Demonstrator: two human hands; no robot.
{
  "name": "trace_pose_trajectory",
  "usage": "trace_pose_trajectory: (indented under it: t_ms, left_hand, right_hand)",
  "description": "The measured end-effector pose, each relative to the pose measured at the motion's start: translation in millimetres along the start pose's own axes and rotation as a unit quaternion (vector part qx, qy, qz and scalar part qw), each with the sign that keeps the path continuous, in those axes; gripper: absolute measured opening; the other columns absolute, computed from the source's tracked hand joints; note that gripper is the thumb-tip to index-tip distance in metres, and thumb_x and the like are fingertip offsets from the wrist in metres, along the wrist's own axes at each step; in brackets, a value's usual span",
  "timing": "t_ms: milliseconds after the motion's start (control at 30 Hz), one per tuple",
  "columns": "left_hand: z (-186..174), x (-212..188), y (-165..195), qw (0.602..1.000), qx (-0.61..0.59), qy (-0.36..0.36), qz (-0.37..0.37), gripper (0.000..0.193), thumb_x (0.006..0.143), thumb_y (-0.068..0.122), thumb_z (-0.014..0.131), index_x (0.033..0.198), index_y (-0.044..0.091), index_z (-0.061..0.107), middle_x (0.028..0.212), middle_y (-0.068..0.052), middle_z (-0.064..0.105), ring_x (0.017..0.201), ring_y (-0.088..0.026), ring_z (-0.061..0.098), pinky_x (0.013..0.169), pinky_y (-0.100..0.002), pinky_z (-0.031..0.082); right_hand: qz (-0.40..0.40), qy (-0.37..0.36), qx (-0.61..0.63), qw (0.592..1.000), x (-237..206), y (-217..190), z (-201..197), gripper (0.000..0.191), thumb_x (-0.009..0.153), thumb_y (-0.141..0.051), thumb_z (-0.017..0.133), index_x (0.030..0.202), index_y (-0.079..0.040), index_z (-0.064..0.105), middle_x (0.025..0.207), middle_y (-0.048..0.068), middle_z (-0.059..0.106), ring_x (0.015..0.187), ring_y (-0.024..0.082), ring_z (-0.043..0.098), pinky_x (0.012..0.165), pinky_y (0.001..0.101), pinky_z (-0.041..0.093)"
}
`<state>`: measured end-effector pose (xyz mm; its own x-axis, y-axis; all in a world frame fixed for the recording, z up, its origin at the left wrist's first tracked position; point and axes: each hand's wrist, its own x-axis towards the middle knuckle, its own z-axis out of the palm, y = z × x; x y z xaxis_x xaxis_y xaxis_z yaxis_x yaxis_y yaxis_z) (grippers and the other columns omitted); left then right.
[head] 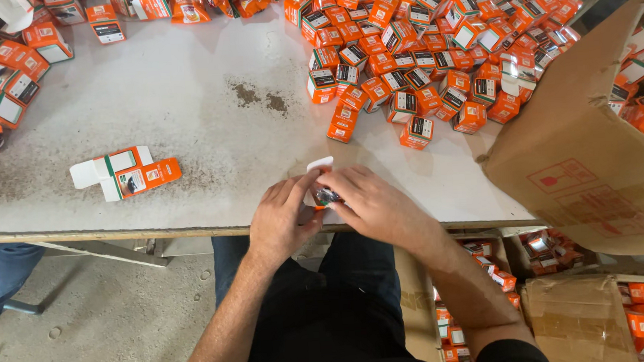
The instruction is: The person sits at a table covered with small orange product boxes, picks a plastic-wrapped item and a flat carton, folds the carton closed around the item, and tosses the finished box onto a pile on the table. They repeat this packing cycle continuously, occasionally reaching into the pile to grab materials.
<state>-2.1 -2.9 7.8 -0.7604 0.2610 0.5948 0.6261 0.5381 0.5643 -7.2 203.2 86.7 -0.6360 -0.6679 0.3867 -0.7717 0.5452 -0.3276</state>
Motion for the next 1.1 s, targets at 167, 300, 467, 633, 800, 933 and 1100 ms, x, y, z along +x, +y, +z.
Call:
trace_pose_trajectory:
  t_ms: [167, 300, 467, 633, 800, 933, 1100]
  left_hand:
    - [0, 4, 2, 1.000, 0.022, -0.017, -0.012, 0.070, 0.066, 0.012, 0.082, 0.132, 0.009, 0.058, 0.111, -0.009, 0.064, 0.109, -0.032, 0.064, 0.095, -0.045, 0.052]
    - [3, 1, 2, 0.998, 0.054, -0.030, -0.019, 0.067, 0.067, 0.016, 0.081, 0.130, 0.008, 0.059, 0.113, -0.010, 0.061, 0.111, -0.032, 0.062, 0.097, -0.046, 0.051]
    - [4, -6, -1, 0.999, 0.047, -0.005, 0.006, 0.069, 0.069, 0.017, 0.081, 0.132, 0.006, 0.057, 0.120, -0.013, 0.060, 0.112, -0.035, 0.061, 0.096, -0.047, 0.052]
    - [9, -13, 3, 0.991, 0.065, 0.120, 0.000, 0.066, 0.070, 0.021, 0.090, 0.126, 0.007, 0.058, 0.123, -0.019, 0.056, 0.108, -0.037, 0.059, 0.089, -0.045, 0.052]
    - [5, -12, 5, 0.982, 0.088, 0.126, 0.109, 0.050, 0.077, 0.012, 0.085, 0.123, 0.004, 0.066, 0.130, -0.009, 0.063, 0.120, -0.032, 0.060, 0.098, -0.046, 0.052]
    - [4, -10, 7, 0.983, 0.102, 0.091, 0.124, 0.046, 0.073, 0.008, 0.081, 0.118, 0.003, 0.072, 0.129, -0.007, 0.067, 0.120, -0.032, 0.063, 0.096, -0.046, 0.054]
    - [7, -14, 10, 0.994, 0.057, 0.081, 0.033, 0.037, 0.079, 0.005, 0.081, 0.115, 0.008, 0.071, 0.134, -0.010, 0.063, 0.114, -0.031, 0.069, 0.088, -0.040, 0.061]
  right_hand:
    - [0.075, 0.040, 0.096, 0.992, 0, 15, 12, 0.028, 0.092, -0.014, 0.075, 0.115, -0.002, 0.063, 0.123, 0.015, 0.061, 0.107, 0.029, 0.065, 0.090, 0.0412, 0.055]
    - [-0.027, 0.155, -0.095, 0.983, -7, 17, 32, 0.028, 0.091, -0.014, 0.078, 0.116, -0.004, 0.073, 0.122, 0.007, 0.061, 0.116, 0.034, 0.057, 0.099, 0.0439, 0.051]
    - [0.010, 0.115, -0.098, 0.988, -9, 15, 45, 0.026, 0.094, -0.021, 0.075, 0.115, -0.006, 0.073, 0.135, 0.014, 0.053, 0.128, 0.038, 0.046, 0.108, 0.0512, 0.041]
    - [0.058, 0.076, -0.084, 0.992, -15, 12, 47, 0.037, 0.094, -0.025, 0.070, 0.127, -0.007, 0.071, 0.138, 0.017, 0.049, 0.133, 0.041, 0.044, 0.111, 0.0540, 0.037]
    - [0.070, 0.093, -0.075, 0.990, -22, 17, 64, 0.039, 0.095, -0.026, 0.070, 0.127, -0.005, 0.063, 0.136, 0.021, 0.050, 0.133, 0.042, 0.046, 0.111, 0.0536, 0.038]
    - [0.117, 0.099, 0.032, 0.988, -28, 22, 79, 0.051, 0.096, -0.023, 0.071, 0.140, -0.003, 0.054, 0.141, 0.019, 0.054, 0.133, 0.039, 0.051, 0.112, 0.0490, 0.043]
    - [0.200, 0.159, 0.166, 0.952, -33, 24, 82, 0.064, 0.090, -0.025, 0.079, 0.142, -0.002, 0.050, 0.141, 0.017, 0.058, 0.131, 0.035, 0.057, 0.107, 0.0426, 0.049]
